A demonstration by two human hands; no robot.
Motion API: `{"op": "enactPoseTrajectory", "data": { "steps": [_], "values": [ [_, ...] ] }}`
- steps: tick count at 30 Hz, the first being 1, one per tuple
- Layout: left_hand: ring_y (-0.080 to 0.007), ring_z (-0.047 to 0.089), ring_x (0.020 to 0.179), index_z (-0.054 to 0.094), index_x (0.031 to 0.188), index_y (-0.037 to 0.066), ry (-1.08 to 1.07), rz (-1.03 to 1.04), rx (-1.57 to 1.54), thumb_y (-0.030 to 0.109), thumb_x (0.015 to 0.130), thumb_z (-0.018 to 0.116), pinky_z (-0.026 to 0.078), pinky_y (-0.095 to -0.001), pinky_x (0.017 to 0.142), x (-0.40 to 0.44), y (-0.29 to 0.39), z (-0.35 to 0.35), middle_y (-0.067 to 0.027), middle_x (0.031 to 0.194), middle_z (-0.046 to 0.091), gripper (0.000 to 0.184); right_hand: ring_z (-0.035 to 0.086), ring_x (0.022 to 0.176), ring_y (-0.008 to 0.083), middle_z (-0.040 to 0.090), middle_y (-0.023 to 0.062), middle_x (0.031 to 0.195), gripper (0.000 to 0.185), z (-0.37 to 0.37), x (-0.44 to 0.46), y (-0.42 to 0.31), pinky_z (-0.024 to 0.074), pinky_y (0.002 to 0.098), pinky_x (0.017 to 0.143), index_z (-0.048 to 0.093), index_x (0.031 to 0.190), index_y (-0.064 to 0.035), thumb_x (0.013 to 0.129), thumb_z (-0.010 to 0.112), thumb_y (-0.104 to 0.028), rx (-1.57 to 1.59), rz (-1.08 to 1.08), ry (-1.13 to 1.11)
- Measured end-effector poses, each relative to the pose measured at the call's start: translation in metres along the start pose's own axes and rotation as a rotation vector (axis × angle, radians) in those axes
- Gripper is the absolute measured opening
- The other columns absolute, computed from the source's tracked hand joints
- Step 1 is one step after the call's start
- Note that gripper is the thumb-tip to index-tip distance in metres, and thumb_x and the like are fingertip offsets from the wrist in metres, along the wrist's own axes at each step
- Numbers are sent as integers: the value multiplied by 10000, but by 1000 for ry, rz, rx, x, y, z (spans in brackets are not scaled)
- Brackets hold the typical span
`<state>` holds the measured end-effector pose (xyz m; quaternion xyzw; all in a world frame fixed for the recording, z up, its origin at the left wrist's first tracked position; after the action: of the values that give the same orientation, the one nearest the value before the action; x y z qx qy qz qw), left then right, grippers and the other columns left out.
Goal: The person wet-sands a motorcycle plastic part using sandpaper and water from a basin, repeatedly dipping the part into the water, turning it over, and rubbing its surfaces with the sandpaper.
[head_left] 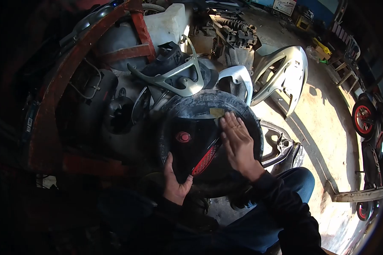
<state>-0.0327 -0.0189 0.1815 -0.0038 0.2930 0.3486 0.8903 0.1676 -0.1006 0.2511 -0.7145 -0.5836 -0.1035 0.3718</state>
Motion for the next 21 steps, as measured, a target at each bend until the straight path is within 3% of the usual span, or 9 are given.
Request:
{"op": "enactPoseTrajectory", "data": {
  "steps": [2, 6, 10, 13, 17, 20, 21],
  "values": [
    [-225, 691, 1060, 616, 1252, 73, 9, -19, -7, 324, 1008, 584, 608, -411, 883, -1, 0, 5, -73, 1208, 690, 352, 514, 1325, 387, 560, 259, 1372, 403, -4, -19, -23, 351, 503, 1140, 601, 1289, 37, 898, 593, -60, 27, -127, -113],
    [-229, 691, 1061, 624, 1239, 75, 11, 12, 15, 328, 1000, 596, 603, -418, 893, -4, 1, 4, -71, 1196, 695, 349, 522, 1317, 385, 566, 256, 1366, 406, -7, 4, 7, 357, 503, 1138, 606, 1279, 40, 883, 598, -47, -22, -35, -5],
    [-224, 689, 1063, 625, 1237, 77, 15, 9, 30, 333, 999, 597, 603, -406, 889, -2, 4, 4, -65, 1203, 692, 351, 514, 1323, 389, 564, 250, 1371, 468, -4, -18, -22, 361, 505, 1132, 573, 1316, 43, 857, 618, -33, 16, -186, -165],
    [-221, 688, 1064, 625, 1236, 78, 28, 9, 37, 337, 999, 597, 603, -396, 885, -2, 4, 5, -61, 1208, 689, 352, 512, 1340, 359, 574, 220, 1379, 511, -2, 4, 13, 349, 488, 1151, 596, 1306, 19, 800, 622, -39, -53, -73, -58],
    [-216, 686, 1065, 626, 1234, 80, 30, 2, 38, 342, 998, 598, 603, -384, 881, -1, 4, 2, -55, 1214, 685, 354, 508, 1338, 376, 575, 246, 1361, 527, 5, -21, -11, 349, 492, 1152, 583, 1312, 30, 792, 622, -44, 15, -173, -126],
    [-212, 685, 1067, 627, 1233, 81, 50, 0, 44, 346, 997, 598, 603, -374, 877, -1, 2, 1, -51, 1220, 682, 356, 522, 1316, 388, 570, 260, 1357, 437, 0, 4, 21, 376, 502, 1124, 578, 1291, 50, 866, 609, -49, 4, 2, -57],
    [-211, 684, 1067, 627, 1233, 82, 53, 0, 48, 347, 997, 598, 603, -371, 876, 0, 2, 0, -49, 1221, 681, 356, 536, 1293, 405, 578, 264, 1343, 398, 2, 2, 10, 384, 507, 1112, 580, 1279, 60, 901, 597, -64, -56, -30, -18]
  ]
}}
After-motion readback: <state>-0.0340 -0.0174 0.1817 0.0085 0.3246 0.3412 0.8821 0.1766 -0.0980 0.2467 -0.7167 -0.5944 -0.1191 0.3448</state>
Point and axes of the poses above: each hand's wrist, its own x-axis towards the middle knuckle, its own z-axis out of the palm, y = z × x, the point moved 2 cm from there along x, towards the middle knuckle
